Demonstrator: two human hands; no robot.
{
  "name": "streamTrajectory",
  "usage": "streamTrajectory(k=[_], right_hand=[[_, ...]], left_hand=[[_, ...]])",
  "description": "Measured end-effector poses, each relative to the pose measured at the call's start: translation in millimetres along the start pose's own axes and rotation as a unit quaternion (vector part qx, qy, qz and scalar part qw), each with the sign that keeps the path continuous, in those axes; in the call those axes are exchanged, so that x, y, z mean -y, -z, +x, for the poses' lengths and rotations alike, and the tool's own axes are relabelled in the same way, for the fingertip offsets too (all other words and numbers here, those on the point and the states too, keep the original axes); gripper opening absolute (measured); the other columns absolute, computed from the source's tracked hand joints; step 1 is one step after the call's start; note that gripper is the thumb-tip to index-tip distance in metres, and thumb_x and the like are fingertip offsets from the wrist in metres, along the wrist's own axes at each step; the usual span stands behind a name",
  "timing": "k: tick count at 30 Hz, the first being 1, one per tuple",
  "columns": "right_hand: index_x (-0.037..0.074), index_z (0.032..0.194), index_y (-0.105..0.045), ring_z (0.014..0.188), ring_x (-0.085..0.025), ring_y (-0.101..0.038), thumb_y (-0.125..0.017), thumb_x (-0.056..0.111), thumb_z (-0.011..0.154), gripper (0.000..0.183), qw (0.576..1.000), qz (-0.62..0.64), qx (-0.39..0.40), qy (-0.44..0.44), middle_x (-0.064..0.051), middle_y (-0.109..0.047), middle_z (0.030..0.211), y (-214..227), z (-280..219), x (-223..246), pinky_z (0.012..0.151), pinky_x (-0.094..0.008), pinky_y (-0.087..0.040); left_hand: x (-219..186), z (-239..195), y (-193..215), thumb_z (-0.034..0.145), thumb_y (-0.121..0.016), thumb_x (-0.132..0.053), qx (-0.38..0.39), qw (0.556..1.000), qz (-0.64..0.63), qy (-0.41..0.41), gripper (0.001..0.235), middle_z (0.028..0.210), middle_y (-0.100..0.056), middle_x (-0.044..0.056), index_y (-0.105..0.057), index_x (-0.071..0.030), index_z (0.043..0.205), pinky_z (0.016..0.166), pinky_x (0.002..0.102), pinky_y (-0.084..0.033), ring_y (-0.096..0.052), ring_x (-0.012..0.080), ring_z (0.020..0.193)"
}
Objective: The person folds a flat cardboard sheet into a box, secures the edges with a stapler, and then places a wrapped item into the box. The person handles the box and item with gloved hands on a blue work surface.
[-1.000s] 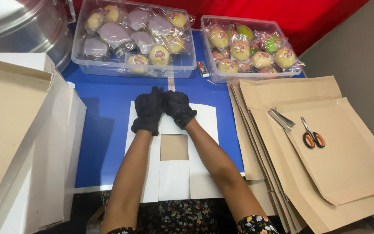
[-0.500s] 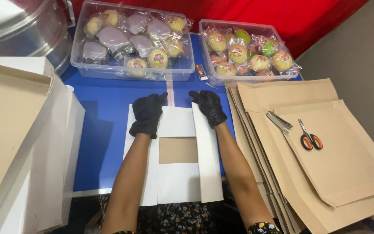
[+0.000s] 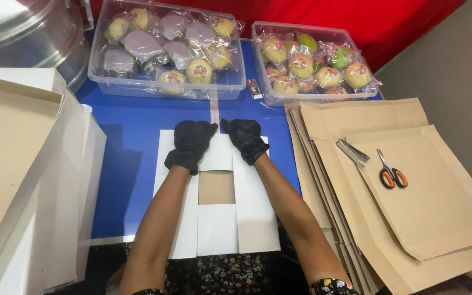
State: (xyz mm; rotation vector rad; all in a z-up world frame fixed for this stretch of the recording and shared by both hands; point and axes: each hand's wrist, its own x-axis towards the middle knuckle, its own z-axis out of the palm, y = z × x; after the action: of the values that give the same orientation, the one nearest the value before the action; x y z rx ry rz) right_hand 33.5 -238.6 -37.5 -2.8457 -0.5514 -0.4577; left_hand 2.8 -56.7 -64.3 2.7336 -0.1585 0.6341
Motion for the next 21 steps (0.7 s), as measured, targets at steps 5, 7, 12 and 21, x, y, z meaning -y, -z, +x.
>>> streamTrajectory(k=[5, 7, 12, 21], right_hand=[[0.017, 0.072, -0.072, 0.072, -0.025, -0.075, -0.059, 0.043, 0.101, 0.041, 0.986, 0.139, -0.068, 0.058, -0.002, -0.074, 0.066, -19, -3, 3, 0.069, -0.034, -0.058], [0.017, 0.069, -0.07, 0.07, -0.023, -0.075, -0.054, 0.047, 0.102, 0.048, 0.991, 0.115, -0.043, 0.045, -0.003, -0.074, 0.066, -17, 0, 10, 0.069, -0.034, -0.058], [0.021, 0.067, -0.068, 0.074, -0.022, -0.074, -0.05, 0.054, 0.103, 0.052, 0.994, 0.1, -0.021, 0.028, -0.001, -0.072, 0.067, 0, 0, 2, 0.069, -0.033, -0.057], [0.029, 0.083, -0.072, 0.074, -0.016, -0.072, -0.038, 0.052, 0.11, 0.049, 0.967, -0.252, -0.013, 0.023, 0.005, -0.074, 0.073, -12, -2, -42, 0.076, -0.033, -0.055]], left_hand=[[-12, -2, 10, 0.101, -0.05, -0.064, 0.007, 1.0, 0.024, -0.008, 0.06, 0.055, -0.065, 0.004, -0.063, -0.019, 0.063, 0.067, 0.037, -0.049, -0.068, 0.026, 0.057], [0, -3, 0, 0.1, -0.052, -0.057, 0.026, 0.997, 0.062, -0.046, 0.043, 0.06, -0.068, 0.0, -0.065, -0.026, 0.074, 0.069, 0.038, -0.05, -0.07, 0.024, 0.061], [2, 5, 10, 0.099, -0.052, -0.06, 0.02, 0.999, 0.011, -0.025, 0.055, 0.054, -0.064, 0.006, -0.064, -0.019, 0.064, 0.063, 0.041, -0.047, -0.066, 0.0299, 0.055], [13, 8, 50, 0.092, -0.067, -0.023, 0.105, 0.981, 0.153, -0.05, 0.015, 0.064, -0.071, -0.005, -0.073, -0.031, 0.082, 0.054, 0.036, -0.05, -0.072, 0.0208, 0.06]])
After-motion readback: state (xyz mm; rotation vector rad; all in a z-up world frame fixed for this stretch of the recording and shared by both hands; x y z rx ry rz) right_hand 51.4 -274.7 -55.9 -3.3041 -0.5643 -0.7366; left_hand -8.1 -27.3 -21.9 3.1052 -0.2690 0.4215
